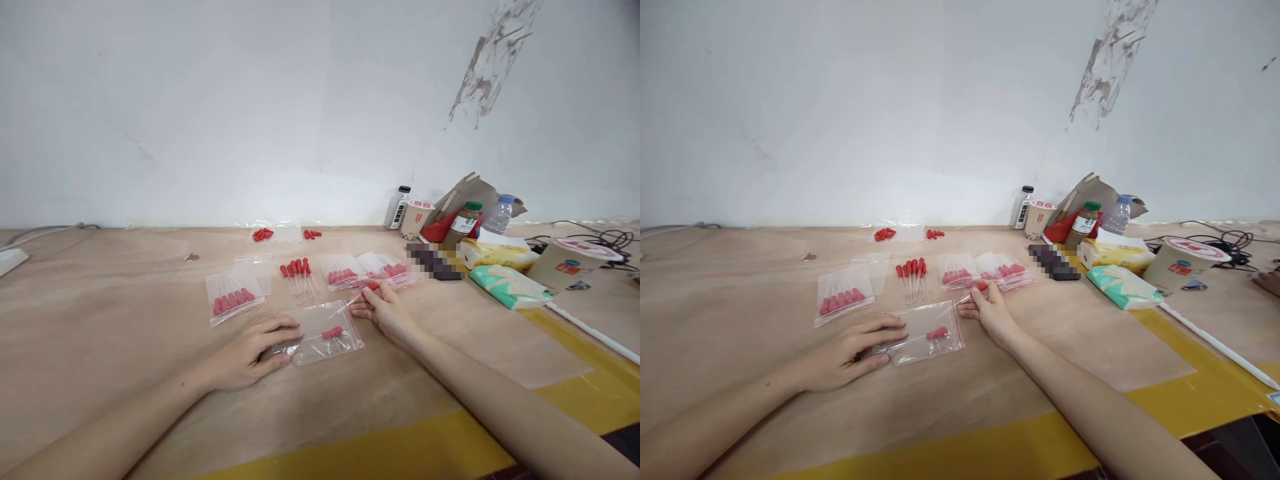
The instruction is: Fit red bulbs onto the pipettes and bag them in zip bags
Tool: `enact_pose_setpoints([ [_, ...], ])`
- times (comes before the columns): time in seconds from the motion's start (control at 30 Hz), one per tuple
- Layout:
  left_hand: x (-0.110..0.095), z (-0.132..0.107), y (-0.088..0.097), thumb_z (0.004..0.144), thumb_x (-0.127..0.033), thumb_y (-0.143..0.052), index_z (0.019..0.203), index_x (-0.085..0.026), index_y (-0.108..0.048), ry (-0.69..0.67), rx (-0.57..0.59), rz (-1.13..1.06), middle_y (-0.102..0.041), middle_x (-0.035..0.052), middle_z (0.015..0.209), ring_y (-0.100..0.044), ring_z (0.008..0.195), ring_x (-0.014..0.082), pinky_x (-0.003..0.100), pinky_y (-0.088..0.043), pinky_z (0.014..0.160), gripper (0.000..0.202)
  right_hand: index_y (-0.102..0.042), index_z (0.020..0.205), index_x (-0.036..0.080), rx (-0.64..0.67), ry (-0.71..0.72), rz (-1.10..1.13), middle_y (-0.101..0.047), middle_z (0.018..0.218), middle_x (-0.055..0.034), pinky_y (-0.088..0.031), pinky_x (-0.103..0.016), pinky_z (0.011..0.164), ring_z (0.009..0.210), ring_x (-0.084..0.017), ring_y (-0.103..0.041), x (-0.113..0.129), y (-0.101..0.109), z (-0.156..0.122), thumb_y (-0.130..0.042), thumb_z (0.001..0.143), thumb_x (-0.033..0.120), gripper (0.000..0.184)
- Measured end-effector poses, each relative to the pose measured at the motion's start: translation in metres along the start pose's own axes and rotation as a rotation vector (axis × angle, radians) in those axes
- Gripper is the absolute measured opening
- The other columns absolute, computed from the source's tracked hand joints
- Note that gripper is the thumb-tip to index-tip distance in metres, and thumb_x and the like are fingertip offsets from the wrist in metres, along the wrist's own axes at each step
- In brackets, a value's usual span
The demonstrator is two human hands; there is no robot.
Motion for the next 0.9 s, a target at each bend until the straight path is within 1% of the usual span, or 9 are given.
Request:
enact_pose_setpoints([
  [0.13,0.000,-0.001,0.001,0.089,-0.036,-0.042,0.133,-0.027,-0.032,0.016,-0.026,-0.001,-0.041,0.0055,0.133,-0.038,0.121,0.0231,0.041,-0.033,0.100,0.046,-0.050,0.087,0.018,0.162,-0.036,-0.124,-0.057,0.075,0.0012,-0.052,-0.027,0.066,0.064,-0.010,-0.059,-0.001,-0.004,-0.009,-0.069,0.065,0.036,0.035],
  [0.23,-0.001,-0.001,0.003,0.088,-0.036,-0.043,0.134,-0.027,-0.029,0.004,-0.047,-0.009,-0.042,0.0060,0.133,-0.039,0.119,0.0233,0.041,-0.033,0.099,0.049,-0.051,0.090,0.017,0.241,-0.044,-0.222,-0.058,0.073,0.0022,-0.050,-0.023,0.060,0.060,-0.008,-0.058,0.002,-0.002,-0.012,-0.072,0.061,0.032,0.039],
  [0.3,-0.001,-0.001,0.004,0.088,-0.036,-0.043,0.134,-0.027,-0.028,0.000,-0.054,-0.011,-0.042,0.0064,0.132,-0.040,0.118,0.0235,0.041,-0.034,0.098,0.049,-0.048,0.092,0.019,0.239,-0.033,-0.235,-0.059,0.073,0.0032,-0.047,-0.020,0.049,0.056,-0.008,-0.057,0.005,0.001,-0.011,-0.073,0.059,0.032,0.044],
  [0.43,-0.002,0.000,0.005,0.088,-0.037,-0.044,0.133,-0.026,-0.030,-0.003,-0.067,-0.015,-0.044,0.0070,0.130,-0.041,0.117,0.0242,0.041,-0.035,0.097,0.048,-0.047,0.081,0.018,0.279,-0.032,-0.363,-0.058,0.062,0.0037,-0.031,-0.015,0.032,0.045,-0.008,-0.052,0.002,-0.003,-0.011,-0.073,0.058,0.038,0.040],
  [0.5,-0.003,0.000,0.005,0.088,-0.037,-0.044,0.133,-0.026,-0.030,-0.008,-0.068,-0.011,-0.044,0.0070,0.130,-0.041,0.116,0.0244,0.041,-0.035,0.096,0.048,-0.049,0.077,0.017,0.302,-0.013,-0.435,-0.054,0.053,0.0059,-0.029,-0.015,0.032,0.041,-0.007,-0.047,0.001,-0.008,-0.011,-0.073,0.058,0.038,0.037],
  [0.6,-0.002,0.000,0.004,0.088,-0.037,-0.043,0.133,-0.026,-0.029,-0.002,-0.054,-0.003,-0.043,0.0064,0.131,-0.040,0.117,0.0238,0.040,-0.034,0.097,0.048,-0.055,0.075,0.016,0.304,0.085,-0.510,-0.046,0.044,0.0082,-0.028,-0.016,0.035,0.038,-0.004,-0.039,0.003,-0.016,-0.010,-0.072,0.059,0.037,0.031],
  [0.7,-0.002,0.001,0.004,0.088,-0.037,-0.043,0.133,-0.026,-0.029,0.004,-0.052,-0.005,-0.043,0.0064,0.131,-0.040,0.117,0.0237,0.040,-0.035,0.097,0.049,-0.062,0.073,0.016,0.287,0.189,-0.540,-0.052,0.051,0.0045,-0.029,-0.017,0.039,0.041,-0.004,-0.038,0.005,-0.024,-0.008,-0.070,0.060,0.036,0.026],
  [0.8,-0.002,0.001,0.005,0.088,-0.038,-0.044,0.133,-0.026,-0.030,0.000,-0.062,-0.003,-0.044,0.0067,0.130,-0.042,0.116,0.0239,0.040,-0.035,0.097,0.049,-0.064,0.073,0.016,0.306,0.149,-0.536,-0.057,0.059,0.0016,-0.031,-0.018,0.039,0.044,-0.006,-0.042,-0.001,-0.028,-0.009,-0.067,0.062,0.041,0.027],
  [0.9,-0.002,0.001,0.005,0.088,-0.038,-0.044,0.133,-0.026,-0.031,-0.005,-0.068,-0.001,-0.045,0.0066,0.130,-0.041,0.117,0.0242,0.042,-0.034,0.098,0.049,-0.063,0.077,0.017,0.344,0.050,-0.546,-0.051,0.049,0.0042,-0.026,-0.018,0.034,0.036,-0.006,-0.037,-0.006,-0.028,-0.011,-0.062,0.066,0.044,0.030],
])
Point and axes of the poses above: each hand's wrist, its own z-axis towards the middle knuckle, its own y-axis out of the back of the hand, x = y × z, the point moved 7 cm from there along z, towards the middle knuckle
